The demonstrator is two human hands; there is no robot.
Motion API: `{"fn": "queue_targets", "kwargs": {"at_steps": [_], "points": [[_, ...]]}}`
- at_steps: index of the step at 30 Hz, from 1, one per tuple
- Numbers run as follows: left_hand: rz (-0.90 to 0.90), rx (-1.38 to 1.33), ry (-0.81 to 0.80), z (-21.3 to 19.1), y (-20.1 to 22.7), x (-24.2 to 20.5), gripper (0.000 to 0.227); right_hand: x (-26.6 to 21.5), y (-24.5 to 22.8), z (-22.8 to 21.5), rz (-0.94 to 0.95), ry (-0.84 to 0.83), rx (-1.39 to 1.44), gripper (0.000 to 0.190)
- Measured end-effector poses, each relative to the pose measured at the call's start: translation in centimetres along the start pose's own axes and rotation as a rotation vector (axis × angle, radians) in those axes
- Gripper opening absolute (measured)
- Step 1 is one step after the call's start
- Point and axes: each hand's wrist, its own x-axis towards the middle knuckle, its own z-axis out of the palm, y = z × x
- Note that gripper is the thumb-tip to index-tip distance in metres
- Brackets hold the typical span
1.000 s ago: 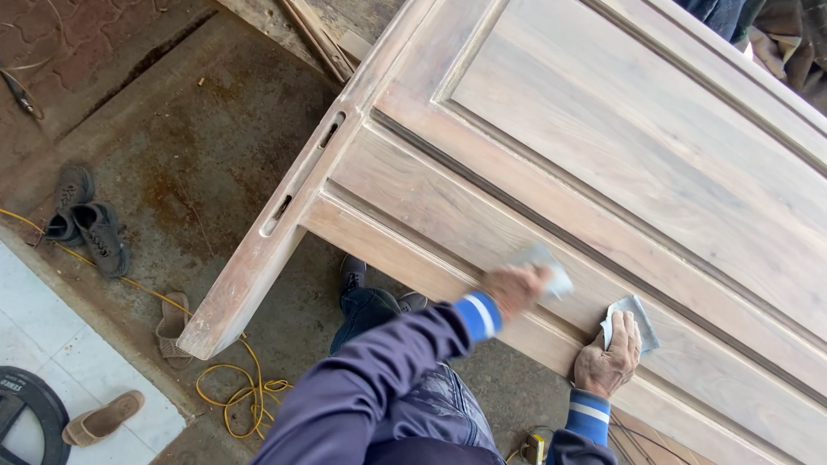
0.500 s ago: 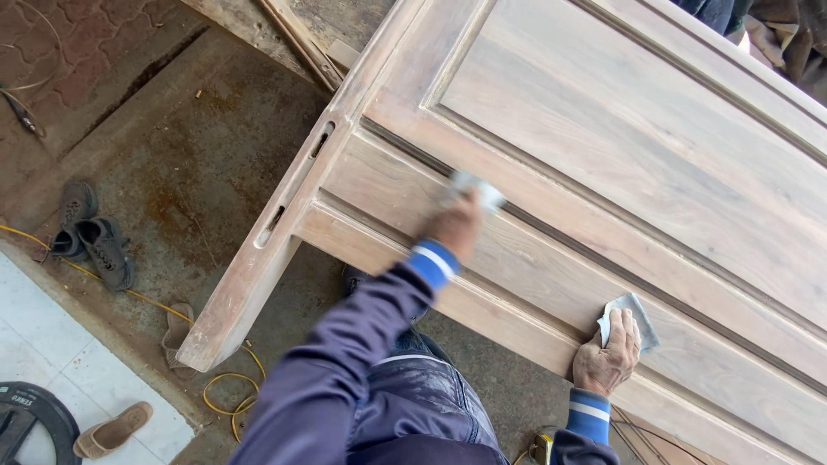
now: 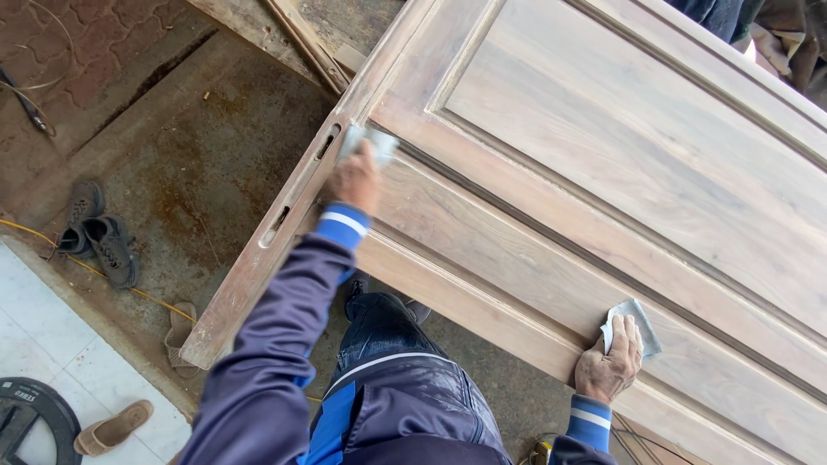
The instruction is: Sanding the surface of a large wooden door using sheets of sandpaper.
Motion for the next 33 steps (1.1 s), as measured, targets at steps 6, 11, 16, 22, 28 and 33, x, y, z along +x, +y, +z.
{"fn": "queue_targets", "kwargs": {"at_steps": [6, 11, 16, 22, 28, 33], "points": [[-0.076, -0.227, -0.023, 2.0, 6.9, -1.5, 0.037, 0.0, 0.6, 0.0, -0.013, -0.010, -0.035, 0.046], [0.444, -0.125, -0.417, -4.8, 23.3, -12.5, 0.034, -0.2, 1.0, 0.3, -0.028, -0.012, -0.030, 0.044], [0.753, -0.259, -0.397, -1.3, 22.4, -15.4, 0.033, -0.3, 0.9, 0.2, 0.005, -0.028, -0.026, 0.045], [0.116, -0.123, -0.216, -1.2, 5.5, -1.5, 0.038, -0.1, 0.6, 0.0, -0.019, -0.013, -0.010, 0.044], [0.007, -0.091, -0.069, -1.5, 11.6, -4.8, 0.037, 0.0, 0.2, 0.0, -0.005, -0.014, -0.024, 0.051], [0.393, -0.175, -0.400, 1.7, 19.2, -10.6, 0.019, 0.0, 0.6, 0.1, -0.019, -0.017, -0.036, 0.047]]}}
